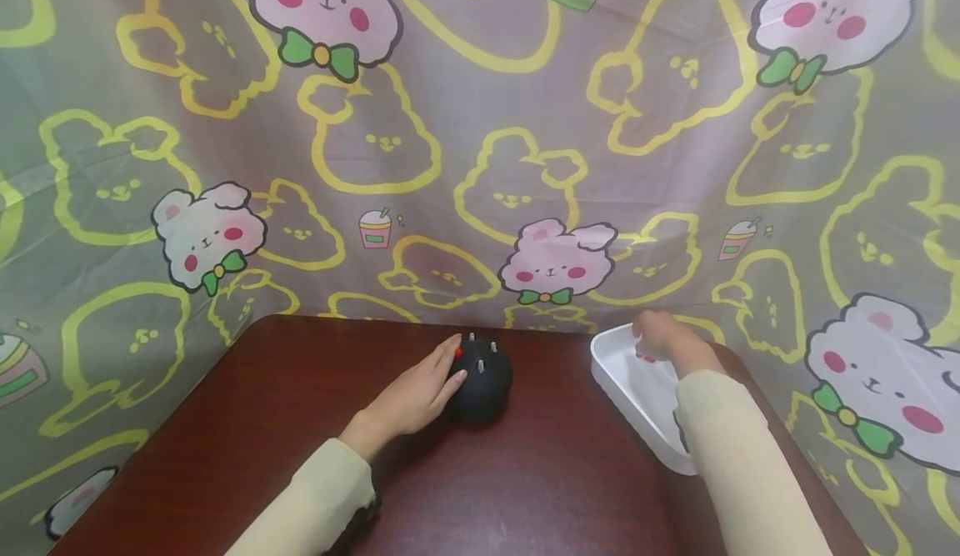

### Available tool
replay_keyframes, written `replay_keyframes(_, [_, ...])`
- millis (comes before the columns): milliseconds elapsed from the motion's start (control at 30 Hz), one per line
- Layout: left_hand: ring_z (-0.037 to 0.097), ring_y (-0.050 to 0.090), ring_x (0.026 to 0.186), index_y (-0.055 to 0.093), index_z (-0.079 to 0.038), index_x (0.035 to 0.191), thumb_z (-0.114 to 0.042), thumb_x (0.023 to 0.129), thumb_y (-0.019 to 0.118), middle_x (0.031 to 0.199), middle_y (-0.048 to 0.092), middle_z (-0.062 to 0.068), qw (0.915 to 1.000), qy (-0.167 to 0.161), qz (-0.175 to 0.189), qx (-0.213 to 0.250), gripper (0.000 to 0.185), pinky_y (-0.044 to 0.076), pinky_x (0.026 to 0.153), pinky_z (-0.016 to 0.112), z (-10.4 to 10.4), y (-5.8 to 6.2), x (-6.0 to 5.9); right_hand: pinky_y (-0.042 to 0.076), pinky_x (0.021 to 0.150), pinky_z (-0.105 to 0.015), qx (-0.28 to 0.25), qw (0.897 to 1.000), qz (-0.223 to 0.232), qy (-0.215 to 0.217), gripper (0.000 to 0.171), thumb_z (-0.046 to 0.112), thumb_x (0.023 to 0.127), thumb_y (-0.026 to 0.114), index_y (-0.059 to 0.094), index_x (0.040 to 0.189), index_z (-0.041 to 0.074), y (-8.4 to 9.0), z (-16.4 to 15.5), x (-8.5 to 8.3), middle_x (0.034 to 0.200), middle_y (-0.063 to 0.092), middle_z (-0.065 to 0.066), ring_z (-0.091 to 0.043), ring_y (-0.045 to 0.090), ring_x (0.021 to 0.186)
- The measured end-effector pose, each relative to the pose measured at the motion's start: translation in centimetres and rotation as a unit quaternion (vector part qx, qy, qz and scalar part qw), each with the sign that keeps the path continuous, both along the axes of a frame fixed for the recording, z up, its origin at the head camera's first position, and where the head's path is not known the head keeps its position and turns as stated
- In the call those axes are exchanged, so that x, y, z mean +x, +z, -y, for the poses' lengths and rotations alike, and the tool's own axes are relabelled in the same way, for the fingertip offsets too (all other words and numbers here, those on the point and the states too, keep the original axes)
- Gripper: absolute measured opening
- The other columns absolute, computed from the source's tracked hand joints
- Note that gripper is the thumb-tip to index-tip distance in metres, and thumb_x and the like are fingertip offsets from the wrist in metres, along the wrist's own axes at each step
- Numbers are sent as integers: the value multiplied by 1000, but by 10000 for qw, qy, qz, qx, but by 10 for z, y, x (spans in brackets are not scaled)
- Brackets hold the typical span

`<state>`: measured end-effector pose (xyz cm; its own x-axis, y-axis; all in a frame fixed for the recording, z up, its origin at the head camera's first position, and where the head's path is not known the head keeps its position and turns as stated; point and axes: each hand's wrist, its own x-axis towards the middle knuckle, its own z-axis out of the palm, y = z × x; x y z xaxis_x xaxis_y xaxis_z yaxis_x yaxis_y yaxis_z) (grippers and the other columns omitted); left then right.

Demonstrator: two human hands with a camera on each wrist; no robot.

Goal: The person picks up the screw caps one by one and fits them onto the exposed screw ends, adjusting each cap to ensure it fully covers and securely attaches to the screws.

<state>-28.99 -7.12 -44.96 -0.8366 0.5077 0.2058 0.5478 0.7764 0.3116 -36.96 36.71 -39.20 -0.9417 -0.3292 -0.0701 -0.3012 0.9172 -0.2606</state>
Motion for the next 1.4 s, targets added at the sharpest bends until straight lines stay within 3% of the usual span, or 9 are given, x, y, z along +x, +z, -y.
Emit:
replay_keyframes(167, [20, 26, 154, 19, -5, 164, -54, 109, 31, 170, 22, 9, 10000, -21, -52, -34, 74, 28, 122, 39, 0, 1, -1, 56, 78, -51, 158, 9999, 58, 13, 27, -3, 80, 75, 66, 103, -14, -4, -1, -2, 91, 68, -21, -34, 65, 84])
replay_keyframes(500, [20, 27, 154, 20, -5, 164, -54, 110, 32, 169, 22, 9, 10000, -3, -53, -32, 74, 29, 122, 39, -1, -2, 1, 52, 70, -43, 344, 9983, 108, 460, 16, -3, 77, 73, 68, 92, -8, -14, -3, -1, 77, 65, -10, -24, 57, 71])
replay_keyframes(600, [21, 27, 154, 20, -5, 163, -52, 110, 34, 169, 22, 10, 10000, -33, -45, 8, 73, 29, 122, 39, -2, -1, 2, 53, 75, -47, 356, 9982, 209, 442, 22, -5, 76, 71, 68, 96, -10, -18, -4, -2, 86, 67, -17, -27, 58, 76])
replay_keyframes(800, [21, 26, 154, 20, -5, 164, -52, 110, 34, 170, 22, 9, 10000, 12, -34, -2, 73, 28, 122, 39, -2, 1, 2, 51, 90, -54, 332, 9967, 746, -15, 37, -6, 82, 69, 62, 117, -15, -19, -3, -4, 107, 65, -27, -35, 59, 94])
replay_keyframes(1067, [20, 26, 154, 18, -7, 164, -53, 110, 33, 170, 21, 8, 10000, 44, 50, -29, 73, 28, 122, 38, -1, -1, 2, 51, 90, -53, 261, 9961, 833, -101, 32, -5, 84, 69, 63, 115, -12, -21, -3, -3, 106, 65, -23, -35, 59, 95])
replay_keyframes(1300, [20, 27, 154, 19, -6, 164, -53, 110, 33, 170, 21, 8, 10000, 48, 29, -10, 73, 29, 122, 38, -2, 0, 2, 51, 76, -42, 268, 9974, 664, -24, 19, -7, 80, 68, 68, 99, -7, -19, -3, 0, 87, 61, -12, -27, 55, 81])
replay_keyframes(1400, [20, 27, 154, 18, -7, 164, -53, 110, 34, 170, 21, 8, 10000, 60, 32, -6, 73, 29, 122, 38, -2, 1, 2, 52, 78, -43, 274, 9968, 752, -72, 21, -7, 82, 68, 69, 102, -9, -18, -3, 0, 89, 63, -13, -28, 56, 82])
